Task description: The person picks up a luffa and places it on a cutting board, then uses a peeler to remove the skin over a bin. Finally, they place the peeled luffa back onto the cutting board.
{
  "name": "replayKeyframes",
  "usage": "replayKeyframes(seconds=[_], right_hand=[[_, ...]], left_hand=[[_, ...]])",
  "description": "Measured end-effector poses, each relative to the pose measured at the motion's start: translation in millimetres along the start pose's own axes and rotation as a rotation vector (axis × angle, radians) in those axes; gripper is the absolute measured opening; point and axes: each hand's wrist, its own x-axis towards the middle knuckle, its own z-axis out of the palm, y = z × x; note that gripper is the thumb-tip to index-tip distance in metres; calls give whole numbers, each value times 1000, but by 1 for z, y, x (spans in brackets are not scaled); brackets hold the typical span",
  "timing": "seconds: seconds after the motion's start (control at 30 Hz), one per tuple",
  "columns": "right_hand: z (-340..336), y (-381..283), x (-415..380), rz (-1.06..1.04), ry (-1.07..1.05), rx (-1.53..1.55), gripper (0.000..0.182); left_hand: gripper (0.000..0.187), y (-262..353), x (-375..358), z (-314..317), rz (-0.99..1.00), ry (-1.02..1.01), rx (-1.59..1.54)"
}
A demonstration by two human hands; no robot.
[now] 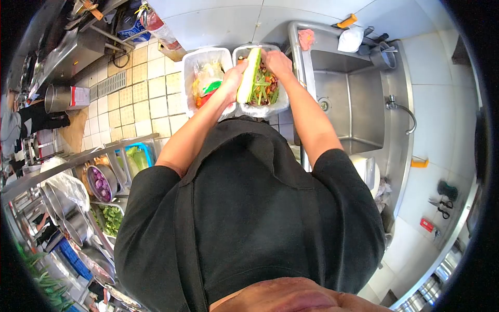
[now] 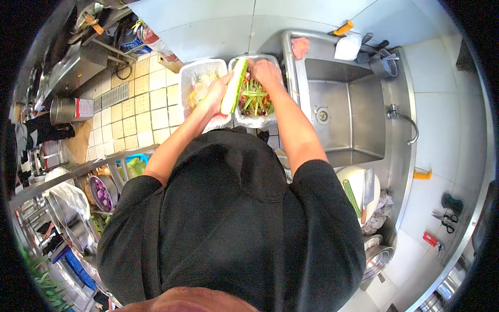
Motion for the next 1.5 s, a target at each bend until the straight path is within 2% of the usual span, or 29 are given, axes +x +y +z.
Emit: replayKeyframes(seconds=[0.03,0.13,0.17,0.27,0.33,0.37,0.43,0.47,0.5,0.53,0.6,0.7,0.8,0.93,1.0,1.2,1.27,1.37,1.5], right_hand=[[27,30,31,-92,15,19,71],[-3,22,34,215,4,371,74],[-23,6,15,222,-94,572,71],[-11,-18,-18,109,-110,742,59],[-3,-28,-40,74,-117,876,40],[2,-30,-46,93,-73,1041,28],[-1,-25,-52,125,16,1144,22],[-3,-24,-56,141,59,1196,20],[-13,-25,-61,116,141,1173,17],[-12,-11,-56,112,187,977,26],[-17,-3,-55,36,201,821,37],[-25,-4,-65,-3,239,275,54],[-32,-17,-81,39,51,285,70],[-27,-38,-113,-93,-25,208,62],[-26,-45,-122,-162,66,216,60],[-22,-42,-124,-180,66,181,60],[-18,-40,-120,-168,46,180,62],[-14,-33,-89,-37,-14,167,66],[-16,-16,-38,19,-5,159,72]], left_hand=[[43,1,-1,1,6,-28,16],[42,7,2,1,40,-27,-7],[41,11,4,1,55,-12,-30],[38,13,7,1,101,29,-11],[36,4,22,-3,160,23,-8],[36,1,24,-4,174,21,-22],[37,-4,27,-9,199,20,-50],[38,-3,27,-11,142,38,-69],[38,-1,27,-14,85,57,-89],[39,1,27,-18,28,75,-111],[42,4,31,-25,22,73,-111],[43,6,34,-25,13,81,-171],[43,8,37,-25,25,83,-128],[42,9,41,-24,62,90,-133],[39,8,43,-23,74,122,-166],[38,5,43,-23,63,160,-202],[38,4,38,-21,59,134,-235],[35,3,19,-5,-7,184,-147],[35,-8,11,-3,-1,54,-84]])
